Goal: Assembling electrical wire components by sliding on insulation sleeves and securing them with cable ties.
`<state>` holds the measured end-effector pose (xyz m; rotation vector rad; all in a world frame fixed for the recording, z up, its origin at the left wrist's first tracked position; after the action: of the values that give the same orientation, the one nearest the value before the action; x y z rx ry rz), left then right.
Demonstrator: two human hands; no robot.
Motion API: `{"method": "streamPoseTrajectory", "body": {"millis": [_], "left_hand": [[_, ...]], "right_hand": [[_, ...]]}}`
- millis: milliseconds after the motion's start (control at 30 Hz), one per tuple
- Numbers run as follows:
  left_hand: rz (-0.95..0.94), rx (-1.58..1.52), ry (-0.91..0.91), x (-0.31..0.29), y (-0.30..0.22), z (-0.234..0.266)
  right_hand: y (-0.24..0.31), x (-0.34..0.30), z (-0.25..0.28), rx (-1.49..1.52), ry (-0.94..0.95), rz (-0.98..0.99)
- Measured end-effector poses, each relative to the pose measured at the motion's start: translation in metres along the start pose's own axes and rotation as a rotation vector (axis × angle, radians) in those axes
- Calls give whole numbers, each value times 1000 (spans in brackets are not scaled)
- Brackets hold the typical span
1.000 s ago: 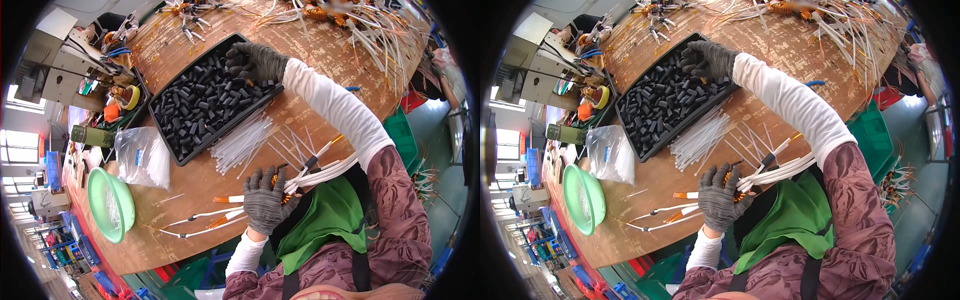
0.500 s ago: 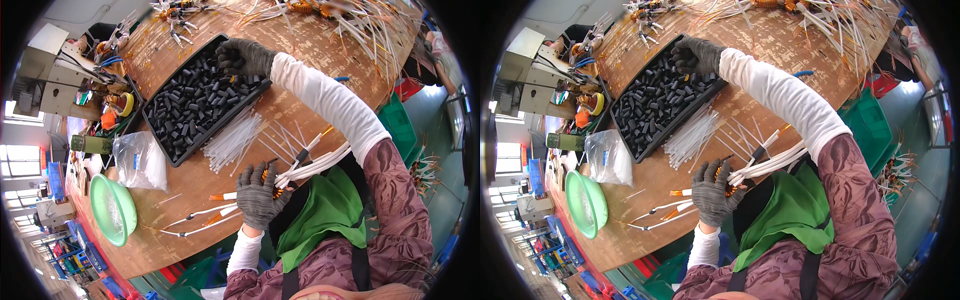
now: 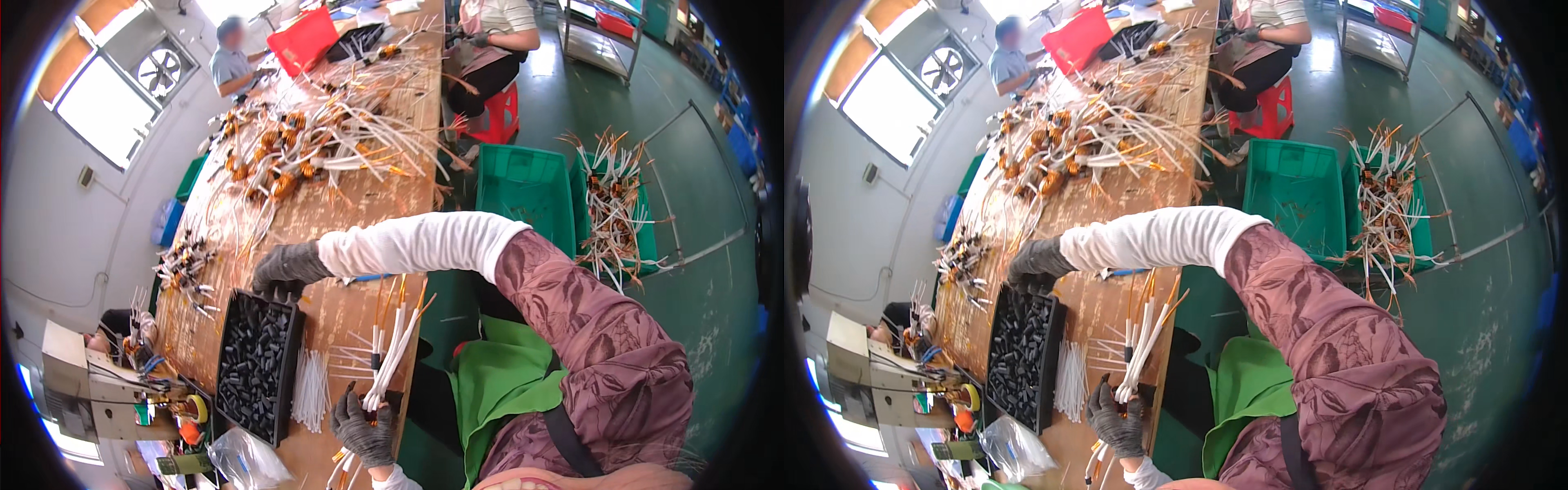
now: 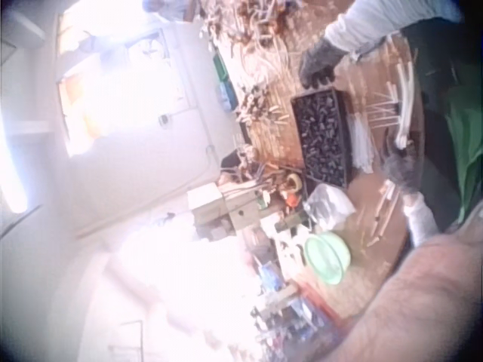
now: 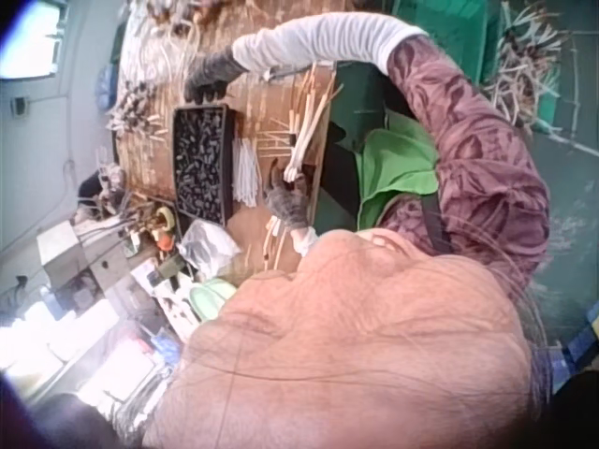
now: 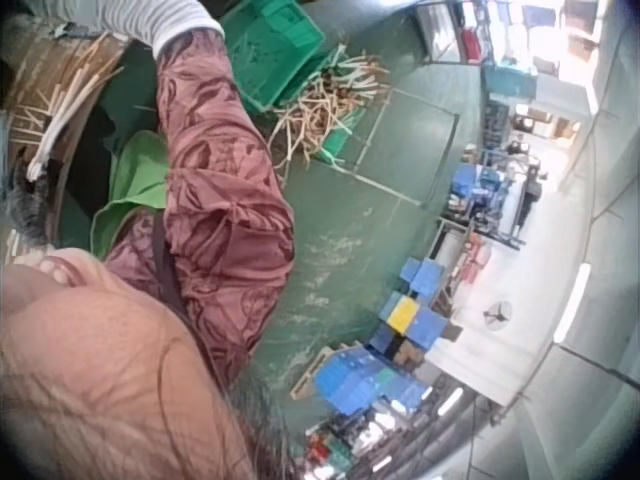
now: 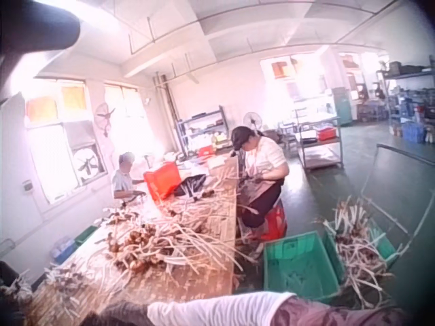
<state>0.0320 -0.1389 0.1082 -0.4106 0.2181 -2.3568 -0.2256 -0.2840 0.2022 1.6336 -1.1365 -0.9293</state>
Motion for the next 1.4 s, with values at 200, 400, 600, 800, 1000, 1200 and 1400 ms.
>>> {"method": "streamPoseTrajectory", "body": {"millis": [200,400,600,800,1000,1200,1400], "left_hand": [[-81,38,-4,5,-13,9],[-99,-66,-25,34,-39,6],[-114,-169,-80,44,-42,3],[-150,-211,22,58,-66,-1],[3,-444,387,65,-40,-45],[231,-903,504,81,-28,-51],[305,-1354,325,93,-24,-34]], "right_hand": [[-19,-86,43,121,-83,38],[-19,-203,77,-83,-242,223],[-49,-275,91,249,-163,113],[-100,-296,51,178,-313,-2],[-168,-258,16,403,-54,-198],[-176,-248,4,348,-13,-127],[-172,-244,16,399,-49,-166]]}}
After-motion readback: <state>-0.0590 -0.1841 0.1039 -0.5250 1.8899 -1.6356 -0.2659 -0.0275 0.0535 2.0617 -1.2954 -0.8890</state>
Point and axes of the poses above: each hand's wrist, its own x-axis towards the middle knuckle, its own z-axis out of the back of the hand, y = z × x, the point moved 3 cm from there along x, towards the middle knuckle, and after that the axes turned 8 degrees about y, right-handed, at the moved point
